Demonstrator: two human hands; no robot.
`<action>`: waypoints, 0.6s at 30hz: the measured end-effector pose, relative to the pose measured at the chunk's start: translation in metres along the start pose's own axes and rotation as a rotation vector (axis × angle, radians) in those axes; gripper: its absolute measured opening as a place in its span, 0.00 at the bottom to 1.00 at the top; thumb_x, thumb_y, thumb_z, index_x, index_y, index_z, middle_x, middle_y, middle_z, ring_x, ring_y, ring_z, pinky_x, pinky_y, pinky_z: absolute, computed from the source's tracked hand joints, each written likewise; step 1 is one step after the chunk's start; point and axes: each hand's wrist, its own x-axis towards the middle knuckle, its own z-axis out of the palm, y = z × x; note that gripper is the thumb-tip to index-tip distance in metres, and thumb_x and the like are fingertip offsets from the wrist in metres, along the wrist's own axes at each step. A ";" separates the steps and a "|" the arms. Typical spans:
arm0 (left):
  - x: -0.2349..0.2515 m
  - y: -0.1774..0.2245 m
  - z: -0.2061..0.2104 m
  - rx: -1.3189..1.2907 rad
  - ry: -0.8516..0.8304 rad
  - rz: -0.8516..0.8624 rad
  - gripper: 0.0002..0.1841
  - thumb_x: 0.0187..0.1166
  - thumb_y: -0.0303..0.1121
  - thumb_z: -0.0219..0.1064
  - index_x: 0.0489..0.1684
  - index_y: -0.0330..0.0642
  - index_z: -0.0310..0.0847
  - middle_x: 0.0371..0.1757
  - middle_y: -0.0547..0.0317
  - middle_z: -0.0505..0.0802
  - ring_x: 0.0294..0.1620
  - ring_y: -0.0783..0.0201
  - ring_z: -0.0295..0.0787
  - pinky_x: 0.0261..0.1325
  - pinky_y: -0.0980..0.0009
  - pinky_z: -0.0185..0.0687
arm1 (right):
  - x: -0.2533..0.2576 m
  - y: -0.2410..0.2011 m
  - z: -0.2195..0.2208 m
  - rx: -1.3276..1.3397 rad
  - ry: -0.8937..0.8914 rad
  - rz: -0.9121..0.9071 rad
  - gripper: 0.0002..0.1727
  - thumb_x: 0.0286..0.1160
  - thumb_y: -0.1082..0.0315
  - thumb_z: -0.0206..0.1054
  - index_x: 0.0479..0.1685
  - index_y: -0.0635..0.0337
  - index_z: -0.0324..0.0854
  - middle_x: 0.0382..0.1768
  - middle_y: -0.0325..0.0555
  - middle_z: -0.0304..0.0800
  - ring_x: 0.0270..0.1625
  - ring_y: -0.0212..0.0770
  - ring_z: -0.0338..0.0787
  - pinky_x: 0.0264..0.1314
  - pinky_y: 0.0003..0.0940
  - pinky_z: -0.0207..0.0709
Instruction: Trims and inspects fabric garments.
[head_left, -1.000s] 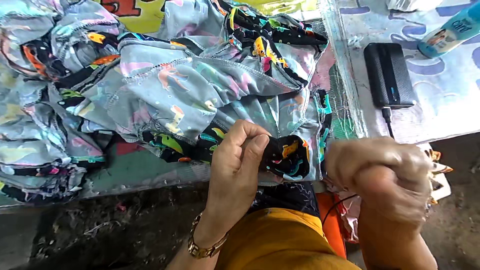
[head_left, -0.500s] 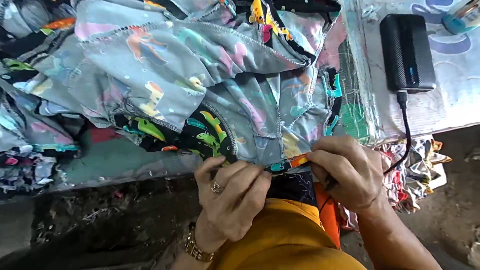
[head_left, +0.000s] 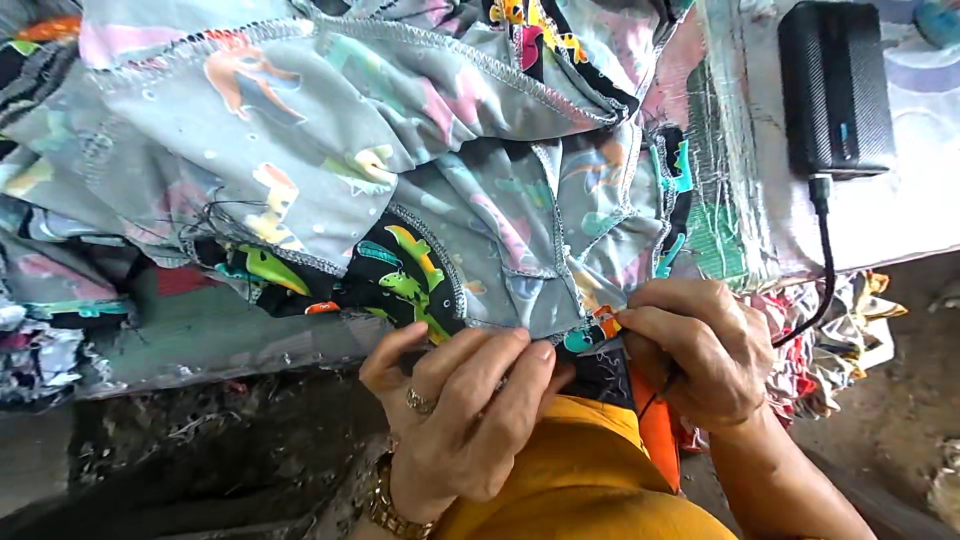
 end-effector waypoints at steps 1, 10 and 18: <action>0.000 -0.001 0.000 0.004 -0.001 -0.003 0.10 0.81 0.39 0.68 0.55 0.55 0.81 0.55 0.67 0.87 0.62 0.68 0.80 0.81 0.55 0.54 | -0.001 0.000 0.000 0.014 0.016 0.002 0.04 0.82 0.68 0.65 0.48 0.54 0.81 0.44 0.47 0.87 0.40 0.36 0.86 0.37 0.24 0.76; 0.032 0.014 -0.008 -0.357 0.090 -0.037 0.05 0.87 0.33 0.63 0.49 0.43 0.81 0.49 0.62 0.92 0.56 0.70 0.90 0.64 0.70 0.85 | 0.045 -0.028 -0.003 0.208 -0.102 0.042 0.22 0.73 0.58 0.74 0.62 0.58 0.78 0.44 0.45 0.89 0.36 0.32 0.86 0.31 0.24 0.76; 0.066 0.024 -0.007 0.081 -0.093 0.478 0.08 0.88 0.35 0.59 0.54 0.52 0.85 0.56 0.61 0.94 0.63 0.62 0.86 0.78 0.56 0.63 | 0.148 -0.011 -0.027 0.732 -0.100 0.200 0.04 0.72 0.77 0.66 0.42 0.62 0.79 0.31 0.30 0.82 0.29 0.18 0.81 0.30 0.13 0.77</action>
